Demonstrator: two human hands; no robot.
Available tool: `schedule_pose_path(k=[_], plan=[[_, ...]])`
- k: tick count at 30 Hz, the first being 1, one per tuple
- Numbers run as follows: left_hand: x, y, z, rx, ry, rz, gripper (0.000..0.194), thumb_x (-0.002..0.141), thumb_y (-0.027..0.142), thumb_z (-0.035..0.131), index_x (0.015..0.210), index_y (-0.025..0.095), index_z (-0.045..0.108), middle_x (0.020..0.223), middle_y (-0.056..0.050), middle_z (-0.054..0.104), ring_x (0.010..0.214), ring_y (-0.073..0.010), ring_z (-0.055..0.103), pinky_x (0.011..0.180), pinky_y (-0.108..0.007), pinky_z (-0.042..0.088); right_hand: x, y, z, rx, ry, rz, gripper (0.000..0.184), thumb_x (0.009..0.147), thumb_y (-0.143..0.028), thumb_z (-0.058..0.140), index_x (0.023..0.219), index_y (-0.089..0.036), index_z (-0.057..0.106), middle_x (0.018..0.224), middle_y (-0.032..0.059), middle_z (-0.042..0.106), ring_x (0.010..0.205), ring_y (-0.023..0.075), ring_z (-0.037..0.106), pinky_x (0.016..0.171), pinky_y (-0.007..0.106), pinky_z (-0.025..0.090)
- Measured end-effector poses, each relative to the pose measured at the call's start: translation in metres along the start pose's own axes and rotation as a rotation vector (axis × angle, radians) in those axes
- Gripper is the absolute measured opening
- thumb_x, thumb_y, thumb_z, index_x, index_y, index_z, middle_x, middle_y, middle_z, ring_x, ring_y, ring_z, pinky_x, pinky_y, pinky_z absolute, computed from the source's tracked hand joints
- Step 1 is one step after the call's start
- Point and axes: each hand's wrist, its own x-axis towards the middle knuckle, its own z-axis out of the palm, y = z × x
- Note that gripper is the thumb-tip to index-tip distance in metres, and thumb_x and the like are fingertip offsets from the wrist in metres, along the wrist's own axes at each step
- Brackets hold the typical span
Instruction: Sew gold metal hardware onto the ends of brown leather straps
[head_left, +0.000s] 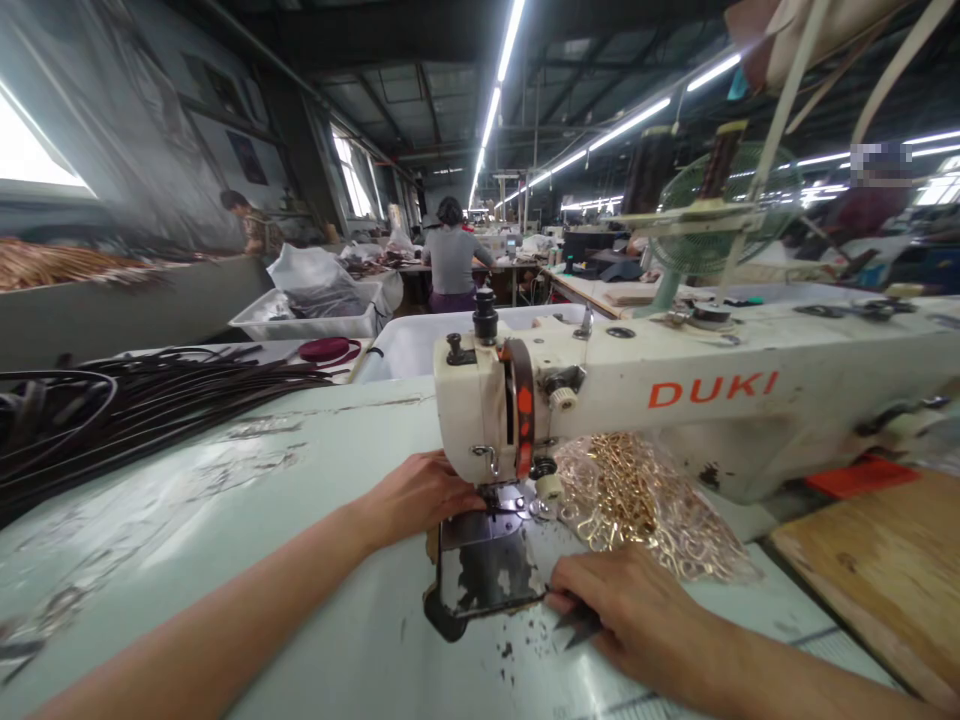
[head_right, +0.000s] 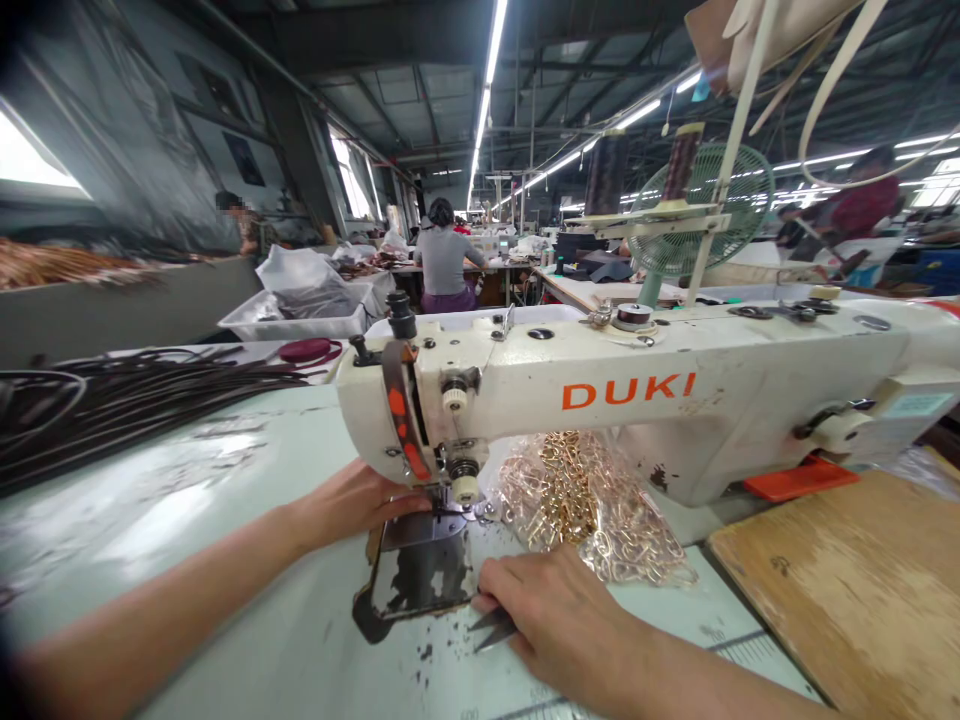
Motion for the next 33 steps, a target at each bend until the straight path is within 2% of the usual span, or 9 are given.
schedule_pose_path(k=[7, 9, 12, 17, 23, 26, 28, 31, 33], plan=[[-0.008, 0.013, -0.014, 0.086, -0.104, 0.023, 0.027, 0.097, 0.03, 0.041, 0.112, 0.021, 0.062, 0.105, -0.006, 0.068, 0.099, -0.0192, 0.063, 0.091, -0.034, 0.048, 0.001, -0.001, -0.003, 0.017, 0.008, -0.009, 0.043, 0.053, -0.001, 0.04, 0.089, -0.025, 0.043, 0.076, -0.0054, 0.056, 0.064, 0.0126, 0.052, 0.057, 0.025, 0.029], [-0.013, 0.023, -0.017, 0.161, -0.136, 0.021, 0.029, 0.096, 0.022, 0.041, 0.122, 0.021, 0.056, 0.11, -0.008, 0.067, 0.101, -0.0202, 0.062, 0.094, -0.036, 0.047, 0.001, -0.002, -0.004, 0.011, 0.005, -0.002, 0.043, 0.053, -0.001, 0.04, 0.089, -0.025, 0.043, 0.076, -0.0051, 0.056, 0.064, 0.0126, 0.051, 0.057, 0.025, 0.029], [-0.019, 0.042, -0.016, 0.319, -0.208, -0.048, 0.049, 0.085, 0.004, 0.046, 0.132, 0.017, 0.046, 0.113, -0.013, 0.064, 0.104, -0.0236, 0.061, 0.096, -0.042, 0.045, 0.001, -0.003, -0.005, 0.01, -0.003, 0.002, 0.041, 0.054, -0.001, 0.04, 0.088, -0.024, 0.043, 0.075, -0.005, 0.056, 0.063, 0.0124, 0.051, 0.057, 0.025, 0.028], [-0.013, 0.072, -0.008, 0.537, -0.36, -0.194, 0.055, 0.08, 0.001, 0.05, 0.134, 0.007, 0.044, 0.095, -0.017, 0.067, 0.087, -0.027, 0.064, 0.079, -0.04, 0.052, 0.001, -0.002, -0.003, 0.013, 0.002, 0.009, 0.043, 0.052, -0.002, 0.039, 0.088, -0.025, 0.042, 0.075, -0.006, 0.056, 0.064, 0.0123, 0.051, 0.057, 0.024, 0.027], [-0.005, 0.091, 0.006, 0.676, -0.394, -0.27, 0.055, 0.078, 0.004, 0.056, 0.133, 0.006, 0.047, 0.083, -0.016, 0.068, 0.075, -0.0254, 0.064, 0.065, -0.032, 0.05, 0.0, -0.001, -0.001, -0.006, 0.014, 0.008, 0.044, 0.051, -0.002, 0.039, 0.088, -0.025, 0.042, 0.076, -0.0064, 0.056, 0.065, 0.0125, 0.053, 0.058, 0.025, 0.027], [-0.002, 0.09, 0.001, 0.617, -0.413, -0.293, 0.053, 0.08, 0.006, 0.057, 0.132, 0.005, 0.047, 0.076, -0.015, 0.067, 0.066, -0.0247, 0.064, 0.058, -0.031, 0.048, 0.0, -0.002, -0.002, -0.016, 0.007, 0.01, 0.044, 0.051, -0.002, 0.039, 0.089, -0.025, 0.042, 0.077, -0.0063, 0.057, 0.065, 0.0125, 0.054, 0.058, 0.024, 0.027], [-0.001, 0.081, -0.012, 0.504, -0.419, -0.289, 0.048, 0.083, 0.007, 0.053, 0.131, 0.011, 0.049, 0.074, -0.011, 0.067, 0.062, -0.0234, 0.065, 0.056, -0.03, 0.047, 0.001, -0.002, -0.002, -0.015, -0.006, 0.013, 0.045, 0.051, -0.002, 0.039, 0.09, -0.025, 0.043, 0.078, -0.0062, 0.058, 0.066, 0.0127, 0.054, 0.058, 0.024, 0.028], [-0.001, 0.056, -0.038, 0.167, -0.451, -0.304, 0.04, 0.088, 0.011, 0.046, 0.122, 0.027, 0.057, 0.071, -0.002, 0.066, 0.065, -0.0191, 0.065, 0.061, -0.026, 0.048, 0.001, -0.003, -0.004, -0.012, -0.012, 0.013, 0.044, 0.054, -0.002, 0.04, 0.091, -0.025, 0.044, 0.079, -0.0059, 0.059, 0.067, 0.0127, 0.054, 0.059, 0.024, 0.028], [-0.004, 0.04, -0.051, -0.157, -0.545, -0.399, 0.039, 0.091, 0.017, 0.04, 0.126, 0.029, 0.055, 0.063, 0.002, 0.062, 0.055, -0.0138, 0.062, 0.056, -0.02, 0.047, 0.001, -0.003, -0.005, -0.011, -0.004, 0.012, 0.042, 0.056, -0.002, 0.041, 0.091, -0.025, 0.044, 0.078, -0.0059, 0.058, 0.066, 0.0126, 0.054, 0.058, 0.024, 0.028]])
